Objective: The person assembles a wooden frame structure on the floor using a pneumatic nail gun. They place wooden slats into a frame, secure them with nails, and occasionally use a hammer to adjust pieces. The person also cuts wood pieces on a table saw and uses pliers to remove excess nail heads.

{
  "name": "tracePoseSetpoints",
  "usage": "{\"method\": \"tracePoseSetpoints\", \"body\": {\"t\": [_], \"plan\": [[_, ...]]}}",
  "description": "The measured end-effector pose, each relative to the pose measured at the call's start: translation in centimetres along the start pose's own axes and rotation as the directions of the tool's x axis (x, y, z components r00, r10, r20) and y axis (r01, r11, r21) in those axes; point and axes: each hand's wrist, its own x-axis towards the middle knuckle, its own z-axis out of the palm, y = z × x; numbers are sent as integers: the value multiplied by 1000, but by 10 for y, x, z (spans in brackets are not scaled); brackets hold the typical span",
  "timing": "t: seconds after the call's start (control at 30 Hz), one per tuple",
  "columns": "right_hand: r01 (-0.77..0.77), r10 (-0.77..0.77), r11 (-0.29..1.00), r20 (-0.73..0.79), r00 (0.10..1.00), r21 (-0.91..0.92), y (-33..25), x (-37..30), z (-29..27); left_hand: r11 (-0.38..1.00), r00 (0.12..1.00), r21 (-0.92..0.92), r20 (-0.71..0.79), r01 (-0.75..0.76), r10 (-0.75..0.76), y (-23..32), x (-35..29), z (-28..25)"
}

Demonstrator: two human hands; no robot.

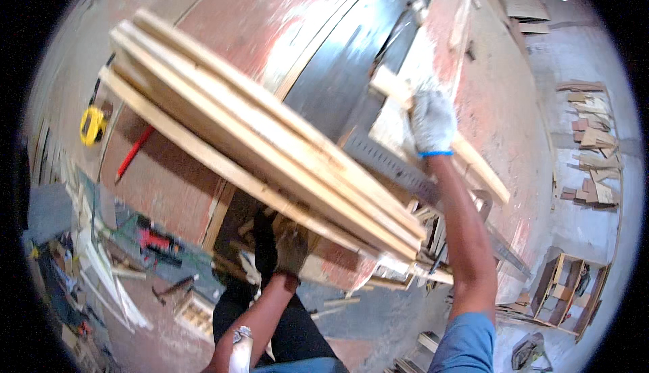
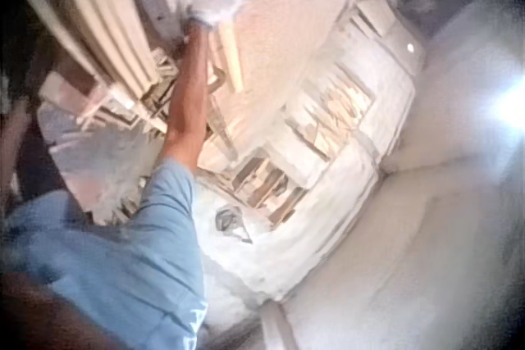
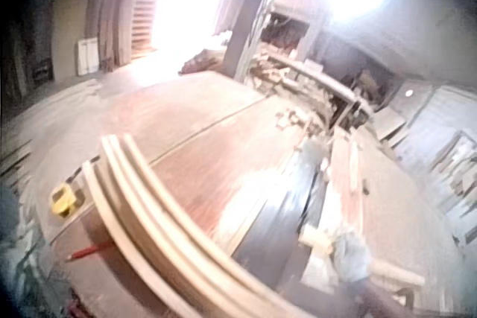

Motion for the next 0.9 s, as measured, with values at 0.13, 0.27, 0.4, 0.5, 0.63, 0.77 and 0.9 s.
{"method": "tracePoseSetpoints", "body": {"t": [0.13,0.27,0.4,0.5,0.63,0.77,0.9], "plan": [[-111,113,986,-7,994,125,-3,8,-15,941,990,314,107,-122,93,-27,36,-58],[-50,48,993,22,999,111,-19,17,-30,936,987,334,151,-108,60,-32,64,-77],[-42,40,995,27,999,85,-16,13,-32,995,991,45,96,90,-94,-26,43,-55],[-53,52,997,18,998,57,-17,12,-30,993,951,-3,289,115,-109,-18,23,-34],[-35,36,992,-7,999,125,-18,20,-31,991,961,135,273,8,-45,-14,23,-24],[4,-1,993,-25,1000,122,-11,22,-25,882,963,438,264,-173,58,-21,35,-49],[-28,27,999,14,1000,35,-11,30,-23,880,976,463,219,-106,2,-14,30,-41]]}}
